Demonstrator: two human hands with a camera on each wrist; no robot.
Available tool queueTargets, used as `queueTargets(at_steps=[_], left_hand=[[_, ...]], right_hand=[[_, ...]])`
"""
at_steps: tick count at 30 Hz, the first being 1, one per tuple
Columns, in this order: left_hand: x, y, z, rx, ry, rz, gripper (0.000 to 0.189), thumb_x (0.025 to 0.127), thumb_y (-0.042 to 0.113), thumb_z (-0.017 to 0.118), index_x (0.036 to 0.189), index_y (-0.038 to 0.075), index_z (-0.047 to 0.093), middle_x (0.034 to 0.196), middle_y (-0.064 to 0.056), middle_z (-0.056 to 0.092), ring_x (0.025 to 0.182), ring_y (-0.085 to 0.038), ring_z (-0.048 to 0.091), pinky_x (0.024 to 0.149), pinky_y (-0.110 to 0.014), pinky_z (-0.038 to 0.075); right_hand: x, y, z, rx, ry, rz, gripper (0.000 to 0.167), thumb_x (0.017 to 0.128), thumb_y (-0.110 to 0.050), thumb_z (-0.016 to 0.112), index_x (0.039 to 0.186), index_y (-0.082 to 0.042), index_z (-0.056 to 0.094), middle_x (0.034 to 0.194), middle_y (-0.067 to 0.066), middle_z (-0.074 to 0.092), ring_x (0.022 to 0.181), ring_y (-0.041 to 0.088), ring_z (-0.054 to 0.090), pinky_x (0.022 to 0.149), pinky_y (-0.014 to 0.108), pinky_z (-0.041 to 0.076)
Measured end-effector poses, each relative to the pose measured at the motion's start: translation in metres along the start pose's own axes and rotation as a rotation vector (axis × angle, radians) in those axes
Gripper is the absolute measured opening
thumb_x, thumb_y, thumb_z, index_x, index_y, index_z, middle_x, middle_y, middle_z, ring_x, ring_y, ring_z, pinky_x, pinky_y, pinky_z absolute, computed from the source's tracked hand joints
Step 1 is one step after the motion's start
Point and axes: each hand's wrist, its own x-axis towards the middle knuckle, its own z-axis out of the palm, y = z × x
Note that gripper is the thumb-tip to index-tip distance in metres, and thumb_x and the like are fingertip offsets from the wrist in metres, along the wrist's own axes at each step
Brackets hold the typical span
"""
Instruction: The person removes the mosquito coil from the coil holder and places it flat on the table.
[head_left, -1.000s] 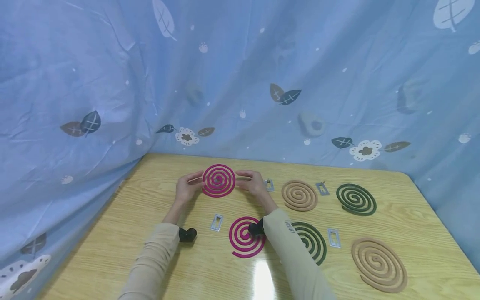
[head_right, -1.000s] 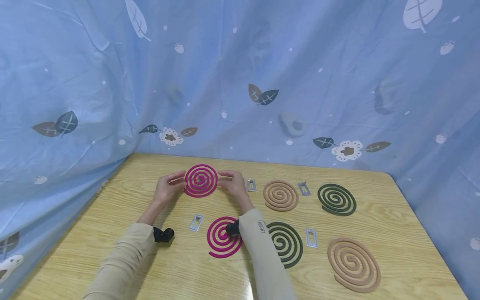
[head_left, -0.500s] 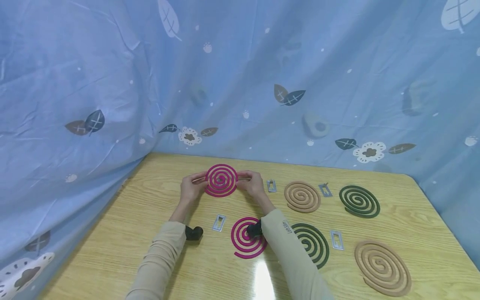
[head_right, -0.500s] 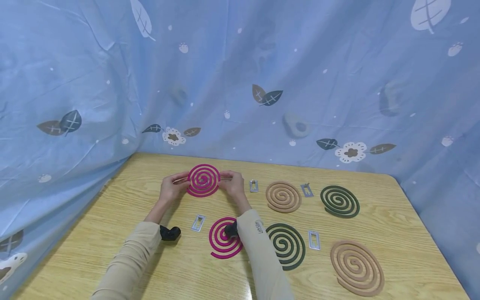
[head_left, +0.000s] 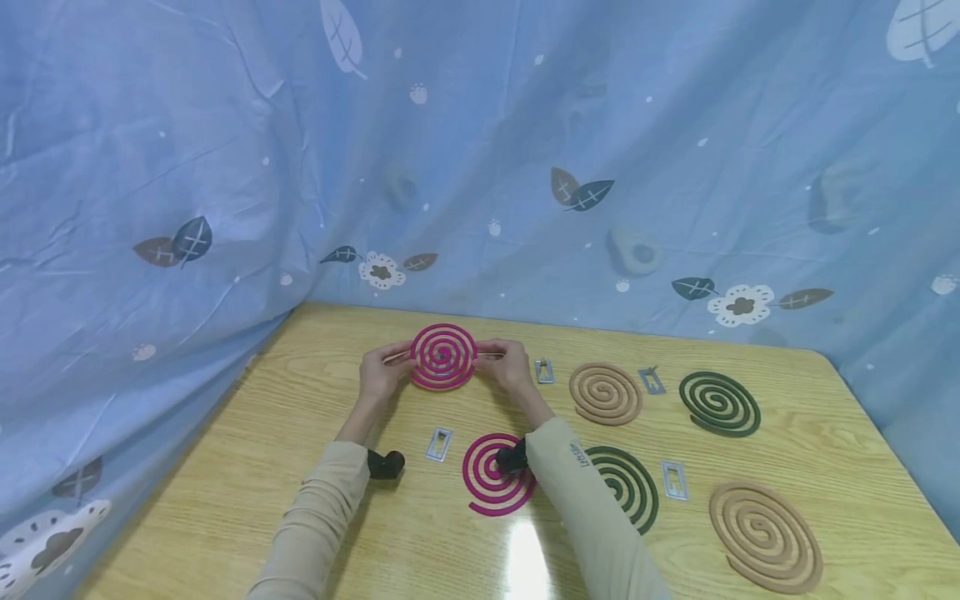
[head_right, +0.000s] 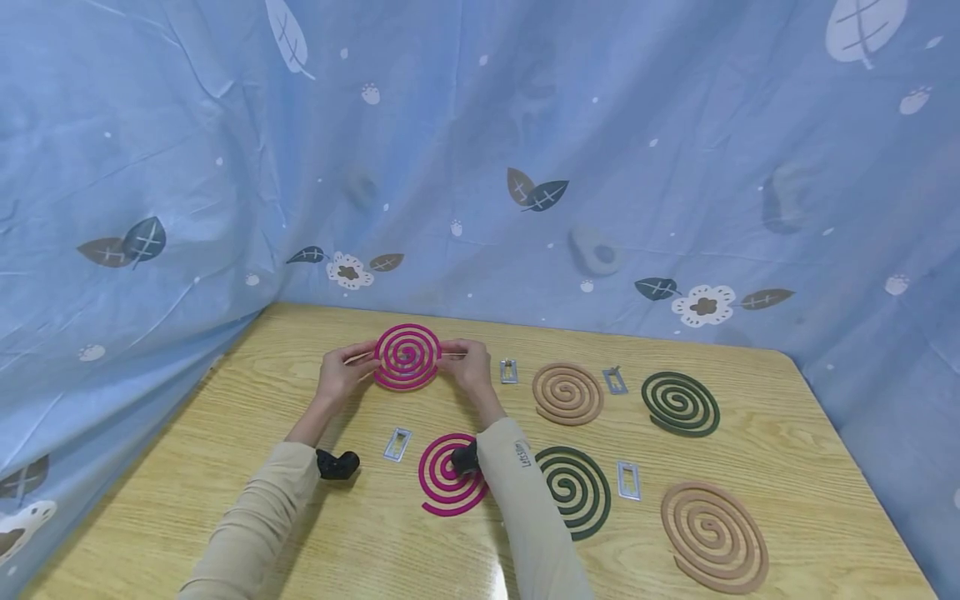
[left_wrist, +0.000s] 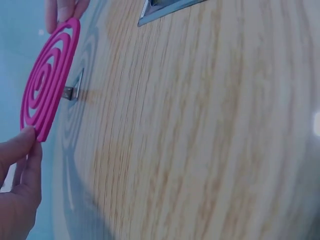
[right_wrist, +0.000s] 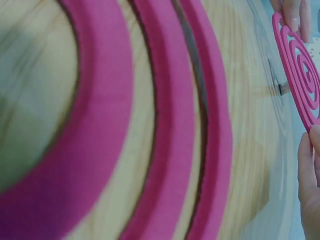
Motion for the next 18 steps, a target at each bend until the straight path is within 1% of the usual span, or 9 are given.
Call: queueTargets(at_steps=[5,11,14,18], left_hand=[[-0.001,0.001,-0.002,-0.051,-0.035,-0.002,0.035,0.087,-0.009,0.063,0.122,-0.012,0.057,0.128,-0.029,0.055,0.118,-0.04,0.055,0.089,-0.024,0.053],[-0.003,0.003,-0.001,-0.048,-0.047,-0.009,0.036,0.088,-0.007,0.063,0.123,-0.011,0.057,0.128,-0.028,0.055,0.118,-0.038,0.054,0.091,-0.023,0.052],[-0.005,0.002,-0.001,-0.037,-0.049,-0.015,0.035,0.089,-0.005,0.062,0.124,-0.01,0.057,0.128,-0.028,0.055,0.118,-0.038,0.055,0.093,-0.026,0.052],[-0.007,0.001,-0.001,-0.026,-0.059,-0.022,0.036,0.09,-0.001,0.063,0.125,-0.008,0.057,0.126,-0.027,0.057,0.116,-0.037,0.056,0.093,-0.028,0.052]], right_hand=[[-0.001,-0.001,-0.003,0.012,-0.013,0.004,0.025,0.085,0.006,0.067,0.11,0.007,0.068,0.108,0.024,0.066,0.099,0.033,0.066,0.081,0.034,0.059],[-0.002,0.0,-0.007,-0.003,-0.025,-0.01,0.027,0.083,0.006,0.07,0.109,0.006,0.068,0.107,0.023,0.067,0.098,0.032,0.066,0.08,0.033,0.059],[-0.002,0.0,-0.009,0.013,-0.052,-0.009,0.031,0.081,0.006,0.072,0.112,0.005,0.067,0.11,0.022,0.067,0.1,0.032,0.066,0.081,0.032,0.058],[-0.002,0.0,-0.015,0.07,-0.116,0.001,0.039,0.081,0.007,0.071,0.119,0.006,0.063,0.119,0.022,0.063,0.105,0.032,0.064,0.084,0.03,0.057]])
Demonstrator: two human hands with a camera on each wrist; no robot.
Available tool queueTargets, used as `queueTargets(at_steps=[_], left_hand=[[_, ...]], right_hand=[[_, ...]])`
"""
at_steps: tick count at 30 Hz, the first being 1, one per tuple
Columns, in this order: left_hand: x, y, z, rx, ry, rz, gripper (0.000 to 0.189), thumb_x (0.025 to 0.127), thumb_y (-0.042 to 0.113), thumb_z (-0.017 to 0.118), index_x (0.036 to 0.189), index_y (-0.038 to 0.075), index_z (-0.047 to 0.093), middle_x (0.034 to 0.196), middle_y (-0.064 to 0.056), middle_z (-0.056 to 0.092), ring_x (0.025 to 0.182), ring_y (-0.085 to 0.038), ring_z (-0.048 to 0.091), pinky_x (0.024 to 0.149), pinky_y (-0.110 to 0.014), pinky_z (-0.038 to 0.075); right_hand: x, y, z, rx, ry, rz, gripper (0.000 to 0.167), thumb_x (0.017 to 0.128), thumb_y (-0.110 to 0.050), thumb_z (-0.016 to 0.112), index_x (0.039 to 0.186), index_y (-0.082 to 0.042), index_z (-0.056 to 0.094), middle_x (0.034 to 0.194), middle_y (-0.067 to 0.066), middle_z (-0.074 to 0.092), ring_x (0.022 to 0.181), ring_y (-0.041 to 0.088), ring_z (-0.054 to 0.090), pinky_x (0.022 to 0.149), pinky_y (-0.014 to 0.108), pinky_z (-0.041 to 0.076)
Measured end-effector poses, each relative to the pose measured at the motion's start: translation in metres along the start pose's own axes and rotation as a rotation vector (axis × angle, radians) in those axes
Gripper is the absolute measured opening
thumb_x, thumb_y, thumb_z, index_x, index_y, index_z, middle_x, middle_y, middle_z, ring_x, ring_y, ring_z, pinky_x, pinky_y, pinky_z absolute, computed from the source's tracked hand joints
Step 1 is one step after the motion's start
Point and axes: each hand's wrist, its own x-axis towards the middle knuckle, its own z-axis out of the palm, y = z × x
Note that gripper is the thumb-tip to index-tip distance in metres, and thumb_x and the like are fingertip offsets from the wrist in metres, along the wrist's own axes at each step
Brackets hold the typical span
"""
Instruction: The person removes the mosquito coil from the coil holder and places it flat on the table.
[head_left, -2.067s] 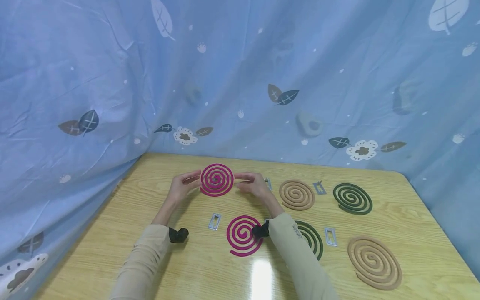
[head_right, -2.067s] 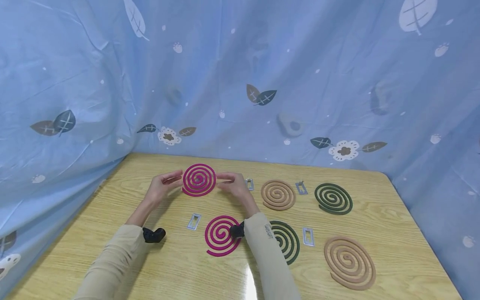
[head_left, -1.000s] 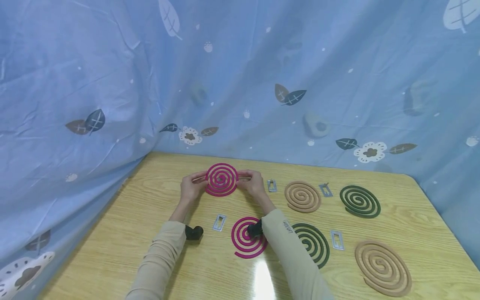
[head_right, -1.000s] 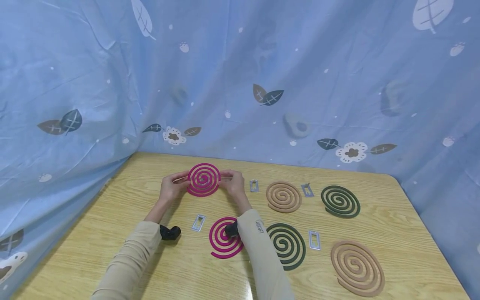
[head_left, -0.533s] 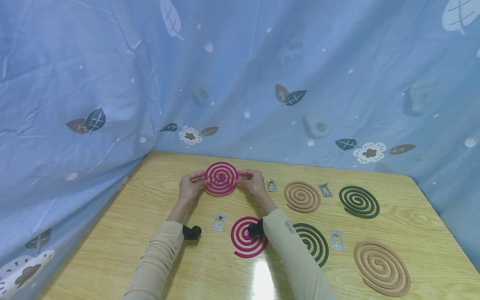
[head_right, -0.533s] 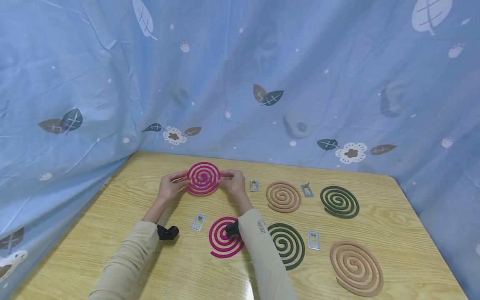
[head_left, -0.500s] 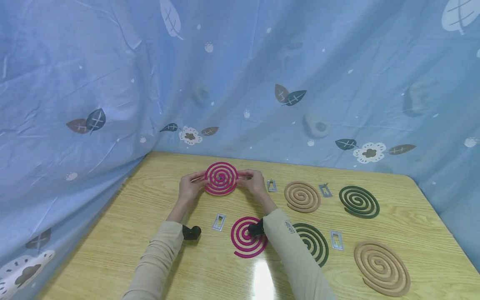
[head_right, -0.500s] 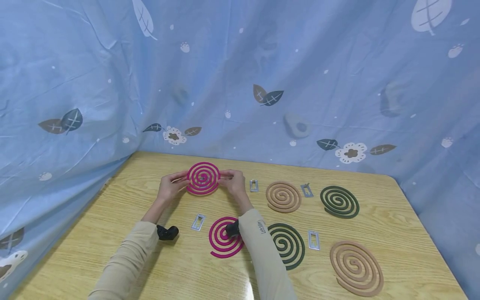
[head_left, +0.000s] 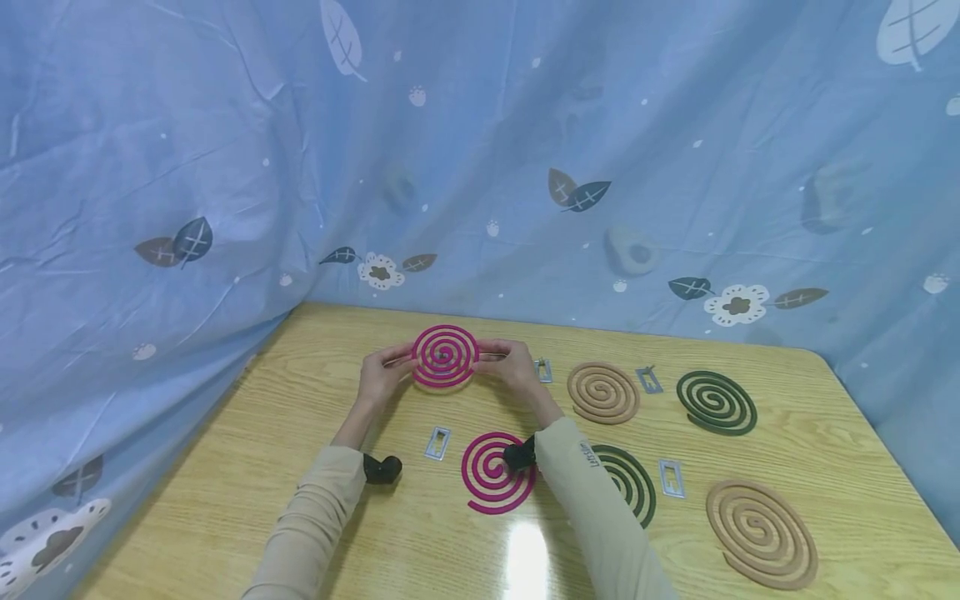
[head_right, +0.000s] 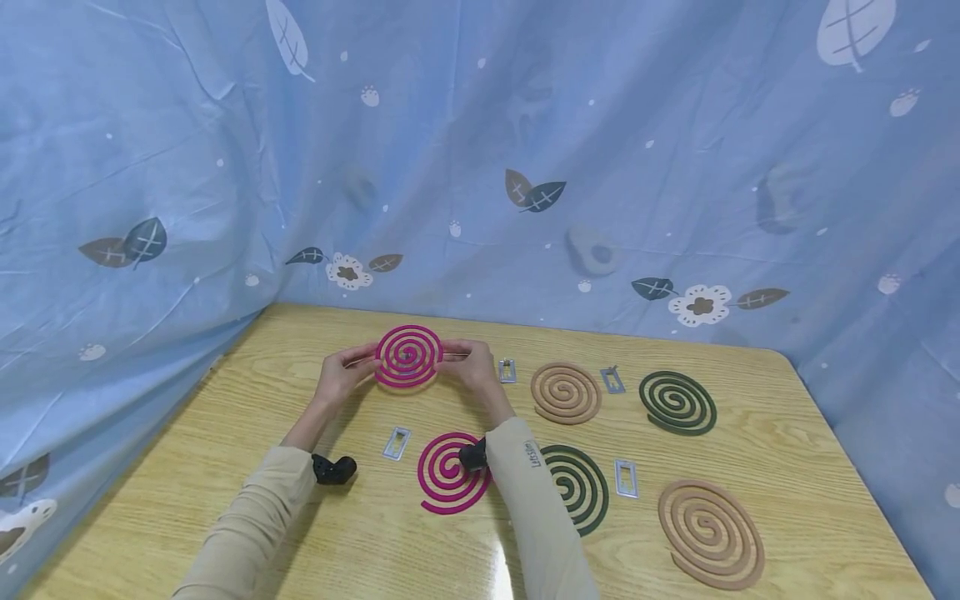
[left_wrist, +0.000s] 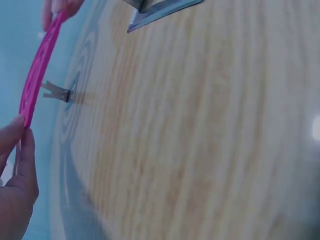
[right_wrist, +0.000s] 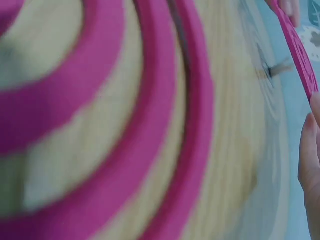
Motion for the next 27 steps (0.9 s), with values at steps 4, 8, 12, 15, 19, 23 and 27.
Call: queueTargets(at_steps=[4,8,12,15,19,23,27], left_hand=[[-0.001,-0.002,0.0,-0.007,-0.038,0.0,0.04,0.089,0.0,0.065,0.127,-0.007,0.056,0.125,-0.027,0.057,0.114,-0.035,0.057,0.09,-0.026,0.054],[-0.001,-0.005,-0.002,-0.014,-0.106,0.008,0.042,0.089,0.002,0.066,0.129,-0.007,0.055,0.127,-0.026,0.056,0.115,-0.035,0.057,0.09,-0.024,0.054],[-0.002,-0.01,-0.007,-0.006,-0.194,0.017,0.045,0.09,0.004,0.066,0.131,-0.006,0.053,0.129,-0.026,0.054,0.118,-0.035,0.055,0.092,-0.024,0.052],[-0.001,-0.014,-0.008,-0.011,-0.243,0.033,0.045,0.089,0.002,0.066,0.131,-0.008,0.052,0.129,-0.027,0.054,0.119,-0.035,0.055,0.093,-0.025,0.052],[-0.001,-0.015,-0.006,-0.011,-0.269,0.05,0.043,0.088,-0.001,0.066,0.128,-0.009,0.054,0.125,-0.028,0.057,0.112,-0.031,0.06,0.09,-0.026,0.054],[-0.001,-0.015,-0.003,-0.022,-0.288,0.058,0.042,0.087,-0.003,0.067,0.126,-0.011,0.055,0.12,-0.03,0.059,0.106,-0.027,0.064,0.089,-0.027,0.055],[-0.001,-0.016,-0.001,-0.018,-0.307,0.067,0.041,0.086,-0.004,0.067,0.124,-0.012,0.055,0.122,-0.029,0.059,0.106,-0.028,0.064,0.088,-0.025,0.055]], right_hand=[[0.002,0.001,-0.01,0.028,-0.075,-0.005,0.044,0.082,0.009,0.069,0.125,0.006,0.059,0.124,0.022,0.06,0.108,0.031,0.061,0.087,0.029,0.056],[0.002,0.0,-0.019,0.019,-0.136,-0.008,0.046,0.082,0.009,0.069,0.126,0.007,0.057,0.124,0.023,0.06,0.111,0.032,0.061,0.087,0.03,0.056],[0.0,0.0,-0.026,-0.008,-0.16,-0.002,0.044,0.082,0.009,0.07,0.124,0.009,0.058,0.118,0.025,0.062,0.108,0.032,0.062,0.087,0.031,0.056],[-0.003,0.001,-0.032,-0.048,-0.156,-0.007,0.041,0.081,0.007,0.071,0.12,0.01,0.06,0.113,0.025,0.065,0.103,0.028,0.065,0.087,0.031,0.056],[-0.007,0.002,-0.037,-0.083,-0.143,0.003,0.037,0.08,0.005,0.073,0.115,0.009,0.063,0.108,0.021,0.068,0.097,0.022,0.066,0.087,0.029,0.055],[-0.011,0.004,-0.041,-0.076,-0.147,0.034,0.036,0.08,0.004,0.074,0.114,0.009,0.063,0.108,0.021,0.067,0.097,0.021,0.066,0.087,0.028,0.055],[-0.013,0.007,-0.044,-0.094,-0.142,0.038,0.037,0.079,0.005,0.073,0.115,0.009,0.063,0.109,0.022,0.067,0.097,0.023,0.066,0.087,0.028,0.055]])
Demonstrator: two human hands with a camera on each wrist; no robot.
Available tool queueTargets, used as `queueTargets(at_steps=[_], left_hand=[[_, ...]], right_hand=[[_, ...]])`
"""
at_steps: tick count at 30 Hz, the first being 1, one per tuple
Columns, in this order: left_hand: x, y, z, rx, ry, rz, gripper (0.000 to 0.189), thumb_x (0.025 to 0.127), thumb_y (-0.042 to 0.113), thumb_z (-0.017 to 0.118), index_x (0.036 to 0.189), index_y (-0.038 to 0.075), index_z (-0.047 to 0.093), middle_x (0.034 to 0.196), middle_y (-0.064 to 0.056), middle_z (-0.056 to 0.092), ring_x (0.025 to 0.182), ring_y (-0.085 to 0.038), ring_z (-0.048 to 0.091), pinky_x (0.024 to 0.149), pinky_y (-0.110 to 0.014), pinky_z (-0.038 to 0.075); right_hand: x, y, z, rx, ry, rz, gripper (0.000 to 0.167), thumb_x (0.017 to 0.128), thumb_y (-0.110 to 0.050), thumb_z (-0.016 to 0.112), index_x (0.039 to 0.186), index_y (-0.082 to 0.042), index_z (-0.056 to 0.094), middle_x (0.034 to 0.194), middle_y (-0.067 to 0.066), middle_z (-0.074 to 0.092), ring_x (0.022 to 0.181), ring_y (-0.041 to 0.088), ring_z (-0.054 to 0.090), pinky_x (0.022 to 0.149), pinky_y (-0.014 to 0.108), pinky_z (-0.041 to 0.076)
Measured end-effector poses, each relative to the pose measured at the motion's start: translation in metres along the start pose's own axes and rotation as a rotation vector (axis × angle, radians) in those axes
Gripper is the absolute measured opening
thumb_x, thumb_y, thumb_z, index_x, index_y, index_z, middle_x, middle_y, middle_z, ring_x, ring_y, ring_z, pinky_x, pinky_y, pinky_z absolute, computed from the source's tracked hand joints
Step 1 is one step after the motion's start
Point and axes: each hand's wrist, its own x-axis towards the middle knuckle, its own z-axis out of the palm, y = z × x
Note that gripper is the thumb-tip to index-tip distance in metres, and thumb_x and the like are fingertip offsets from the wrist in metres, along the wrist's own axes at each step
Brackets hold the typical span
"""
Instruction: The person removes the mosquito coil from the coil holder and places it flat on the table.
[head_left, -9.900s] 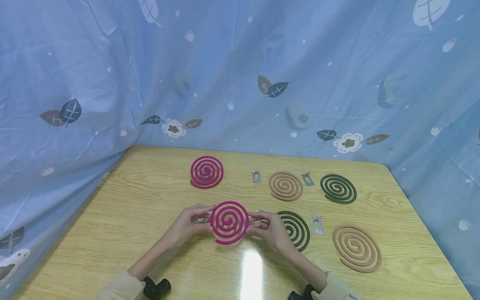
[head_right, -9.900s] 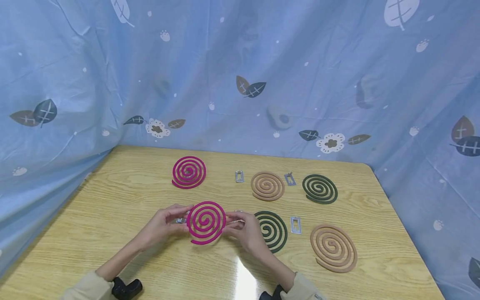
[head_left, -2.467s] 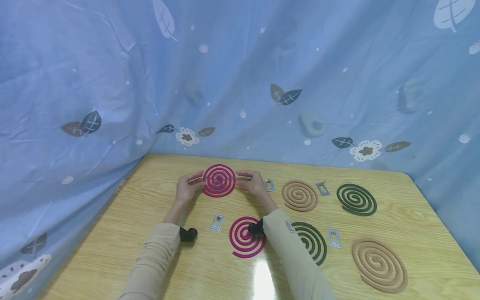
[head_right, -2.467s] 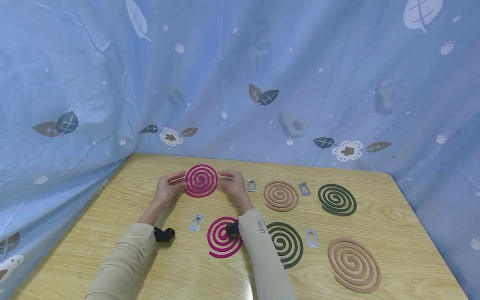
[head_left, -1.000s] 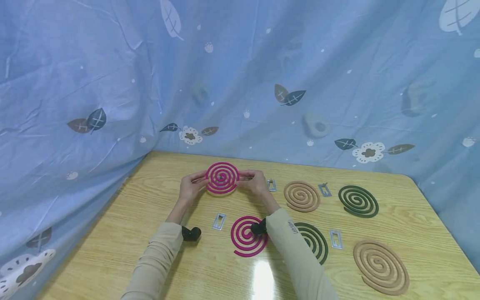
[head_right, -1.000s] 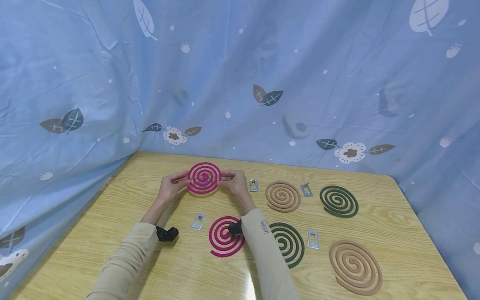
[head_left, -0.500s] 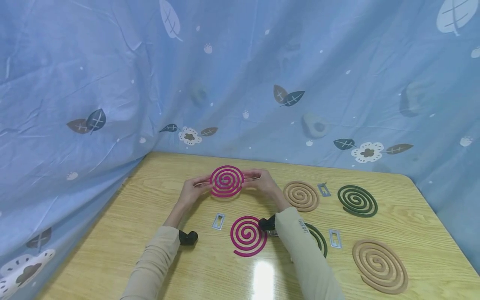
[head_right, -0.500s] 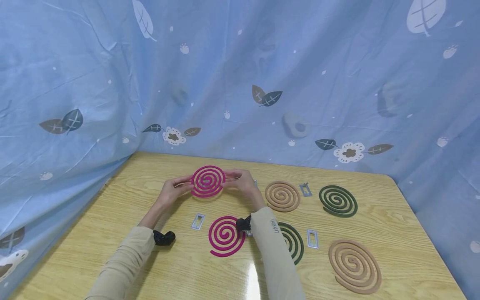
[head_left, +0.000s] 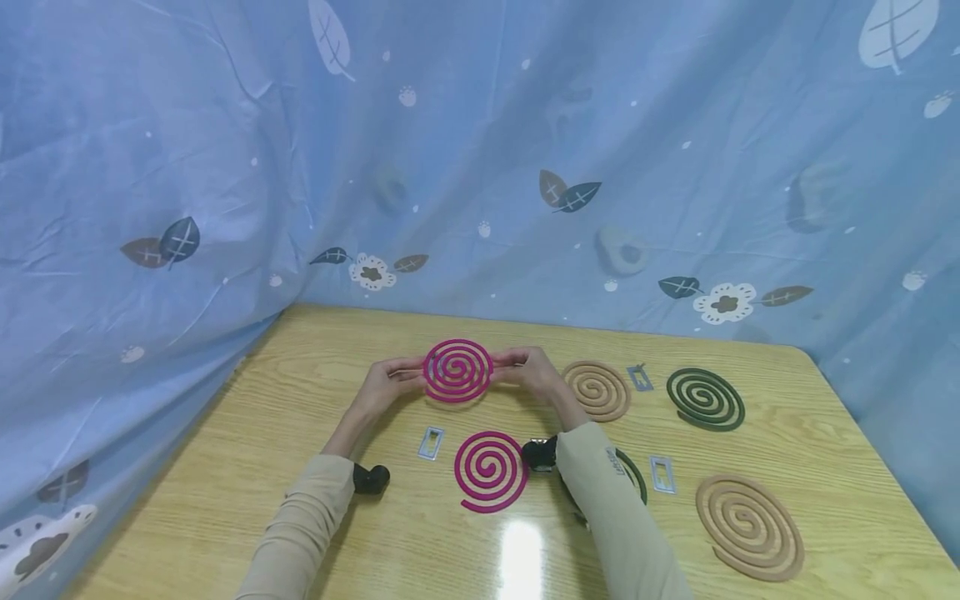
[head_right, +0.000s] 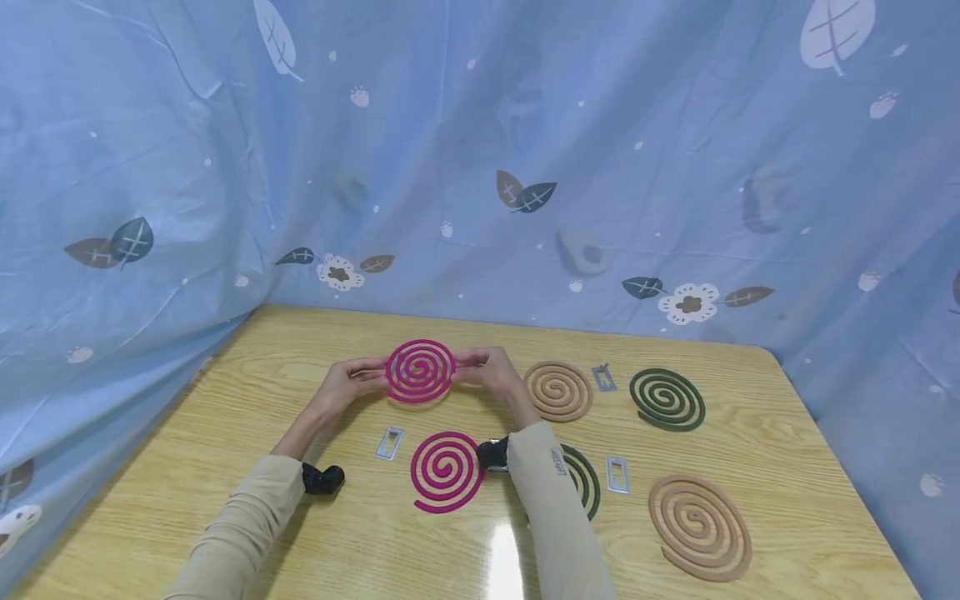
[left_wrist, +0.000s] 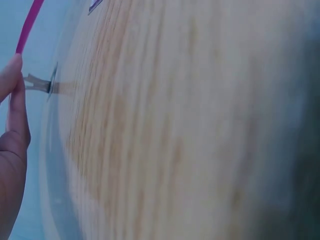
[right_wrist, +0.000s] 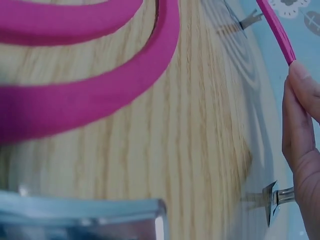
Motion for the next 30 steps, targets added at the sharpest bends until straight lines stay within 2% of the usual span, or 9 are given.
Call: queueTargets(at_steps=[8,14,18,24,30], left_hand=[[0.0,-0.002,0.003,0.027,-0.006,-0.022,0.037,0.086,-0.004,0.067,0.12,-0.014,0.057,0.124,-0.028,0.058,0.107,-0.031,0.063,0.087,-0.025,0.055],[-0.001,-0.001,0.005,0.036,-0.023,-0.037,0.037,0.086,-0.004,0.067,0.12,-0.014,0.057,0.121,-0.029,0.059,0.107,-0.033,0.063,0.086,-0.024,0.055],[0.001,0.0,0.006,0.029,-0.048,-0.024,0.037,0.086,-0.005,0.067,0.12,-0.015,0.056,0.121,-0.029,0.058,0.108,-0.035,0.062,0.088,-0.024,0.055],[0.002,-0.001,0.007,0.028,-0.079,-0.013,0.037,0.087,-0.005,0.066,0.12,-0.016,0.055,0.122,-0.031,0.057,0.107,-0.035,0.062,0.088,-0.025,0.055],[0.003,0.0,0.01,0.055,-0.067,-0.033,0.037,0.086,-0.004,0.067,0.12,-0.014,0.057,0.119,-0.029,0.06,0.107,-0.034,0.063,0.086,-0.024,0.055]], right_hand=[[-0.004,0.005,-0.004,-0.054,0.012,0.001,0.034,0.08,0.006,0.073,0.113,0.01,0.065,0.104,0.02,0.069,0.091,0.017,0.066,0.082,0.026,0.057],[-0.011,0.001,-0.002,0.091,0.004,0.047,0.035,0.083,0.012,0.067,0.117,0.014,0.059,0.107,0.024,0.065,0.085,0.013,0.066,0.085,0.03,0.057],[-0.014,-0.004,-0.003,0.158,0.002,0.076,0.037,0.084,0.013,0.063,0.12,0.016,0.056,0.107,0.024,0.064,0.083,0.011,0.065,0.087,0.032,0.056],[-0.018,-0.007,-0.003,0.07,0.027,0.075,0.037,0.082,0.012,0.067,0.118,0.013,0.059,0.108,0.025,0.065,0.088,0.014,0.065,0.085,0.029,0.057],[-0.018,-0.007,0.0,-0.001,0.064,0.077,0.035,0.079,0.012,0.07,0.113,0.013,0.063,0.102,0.024,0.067,0.091,0.023,0.067,0.08,0.029,0.058]])
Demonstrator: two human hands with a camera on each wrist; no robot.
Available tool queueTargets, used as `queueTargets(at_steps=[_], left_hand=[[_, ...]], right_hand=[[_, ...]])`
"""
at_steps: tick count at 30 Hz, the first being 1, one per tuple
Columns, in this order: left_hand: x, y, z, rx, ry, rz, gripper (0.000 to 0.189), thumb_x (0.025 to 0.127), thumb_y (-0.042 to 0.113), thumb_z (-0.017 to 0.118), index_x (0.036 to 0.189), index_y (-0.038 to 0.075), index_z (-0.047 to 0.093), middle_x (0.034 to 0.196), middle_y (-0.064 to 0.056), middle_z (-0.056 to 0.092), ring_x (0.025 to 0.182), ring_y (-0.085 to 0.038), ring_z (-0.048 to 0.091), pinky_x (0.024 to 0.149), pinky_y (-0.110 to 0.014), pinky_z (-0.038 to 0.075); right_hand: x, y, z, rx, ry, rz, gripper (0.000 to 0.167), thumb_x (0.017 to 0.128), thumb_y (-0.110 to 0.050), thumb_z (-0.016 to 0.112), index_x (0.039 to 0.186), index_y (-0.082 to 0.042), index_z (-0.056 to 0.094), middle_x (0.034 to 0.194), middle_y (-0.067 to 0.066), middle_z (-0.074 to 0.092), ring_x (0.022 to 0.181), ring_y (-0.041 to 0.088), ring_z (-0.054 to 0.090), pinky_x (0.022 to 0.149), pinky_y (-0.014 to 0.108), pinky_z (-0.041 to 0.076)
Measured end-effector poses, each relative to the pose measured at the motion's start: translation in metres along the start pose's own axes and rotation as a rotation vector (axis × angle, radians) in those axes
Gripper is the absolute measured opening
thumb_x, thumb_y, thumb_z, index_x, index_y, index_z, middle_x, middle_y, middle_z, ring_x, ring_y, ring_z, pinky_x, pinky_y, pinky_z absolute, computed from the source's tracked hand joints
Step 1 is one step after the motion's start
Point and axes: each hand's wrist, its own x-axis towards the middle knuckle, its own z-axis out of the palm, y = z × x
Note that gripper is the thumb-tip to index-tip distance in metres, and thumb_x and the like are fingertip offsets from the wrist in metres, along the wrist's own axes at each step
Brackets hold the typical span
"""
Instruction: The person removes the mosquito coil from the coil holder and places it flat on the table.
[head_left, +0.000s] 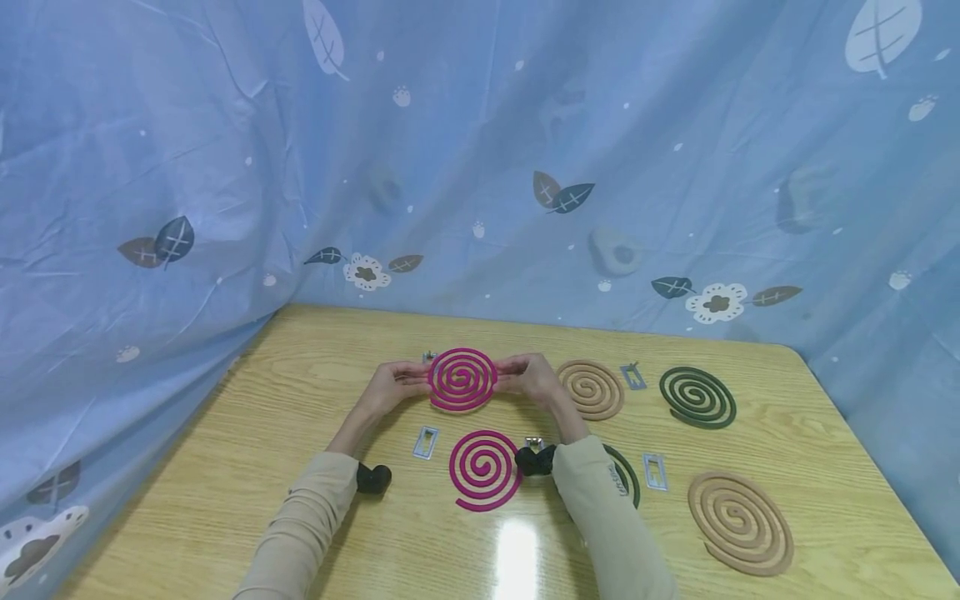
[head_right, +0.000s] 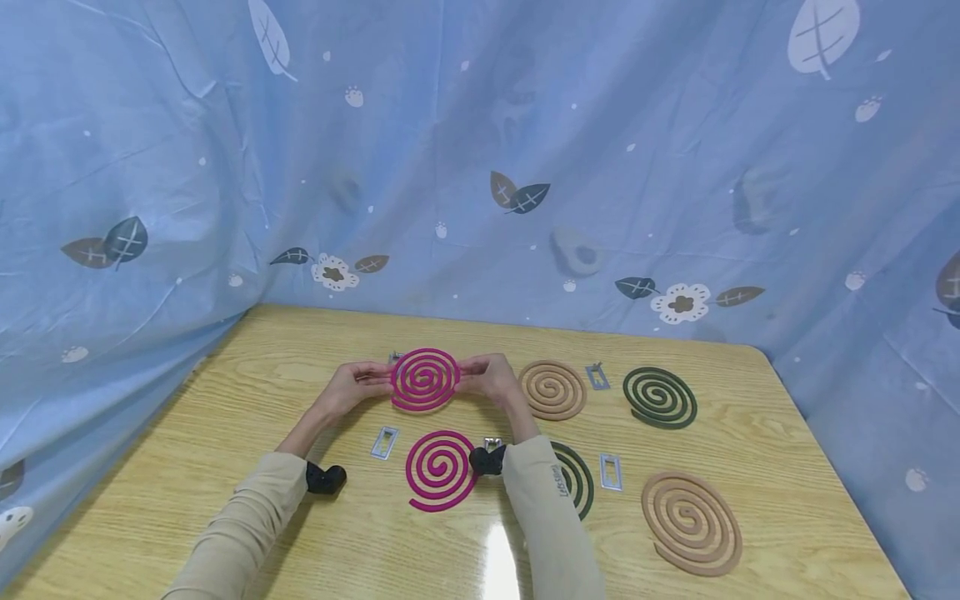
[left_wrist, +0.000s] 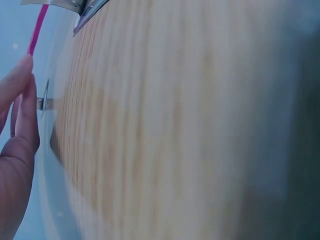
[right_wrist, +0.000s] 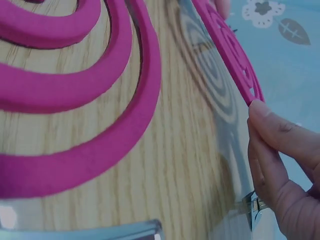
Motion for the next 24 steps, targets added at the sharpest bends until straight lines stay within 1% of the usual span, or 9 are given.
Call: queueTargets(at_steps=[6,11,16,20,24], left_hand=[[0.003,0.002,0.005,0.028,0.004,-0.005,0.038,0.085,-0.005,0.068,0.12,-0.014,0.057,0.118,-0.028,0.061,0.106,-0.033,0.063,0.086,-0.025,0.056],[0.005,0.003,0.01,0.038,0.009,-0.013,0.038,0.084,-0.006,0.068,0.12,-0.012,0.058,0.119,-0.027,0.061,0.106,-0.033,0.063,0.086,-0.026,0.055],[0.007,0.005,0.017,0.059,0.015,-0.026,0.038,0.084,-0.004,0.069,0.12,-0.011,0.059,0.117,-0.026,0.062,0.106,-0.033,0.064,0.087,-0.027,0.055],[0.008,0.006,0.021,0.083,0.018,-0.029,0.038,0.084,-0.003,0.07,0.119,-0.011,0.059,0.116,-0.026,0.063,0.105,-0.033,0.064,0.088,-0.029,0.055],[0.009,0.006,0.024,0.097,0.017,-0.017,0.037,0.084,-0.003,0.069,0.119,-0.012,0.059,0.116,-0.027,0.063,0.106,-0.035,0.063,0.088,-0.029,0.055]], right_hand=[[-0.001,-0.001,0.0,-0.049,0.038,-0.02,0.033,0.077,0.014,0.071,0.109,0.015,0.064,0.1,0.027,0.068,0.091,0.031,0.068,0.079,0.033,0.059],[-0.006,-0.004,-0.001,-0.062,0.081,0.007,0.029,0.078,0.015,0.069,0.107,0.014,0.065,0.098,0.027,0.067,0.091,0.033,0.068,0.078,0.033,0.059],[-0.01,-0.005,-0.002,-0.093,0.129,0.04,0.028,0.078,0.014,0.07,0.106,0.013,0.066,0.099,0.026,0.067,0.091,0.032,0.068,0.078,0.031,0.059],[-0.012,-0.004,-0.003,-0.059,0.142,0.063,0.027,0.079,0.016,0.068,0.106,0.015,0.064,0.101,0.029,0.066,0.089,0.031,0.068,0.078,0.031,0.059],[-0.014,-0.004,-0.004,-0.054,0.156,0.065,0.027,0.079,0.017,0.067,0.106,0.016,0.064,0.1,0.029,0.066,0.083,0.025,0.068,0.074,0.029,0.06]])
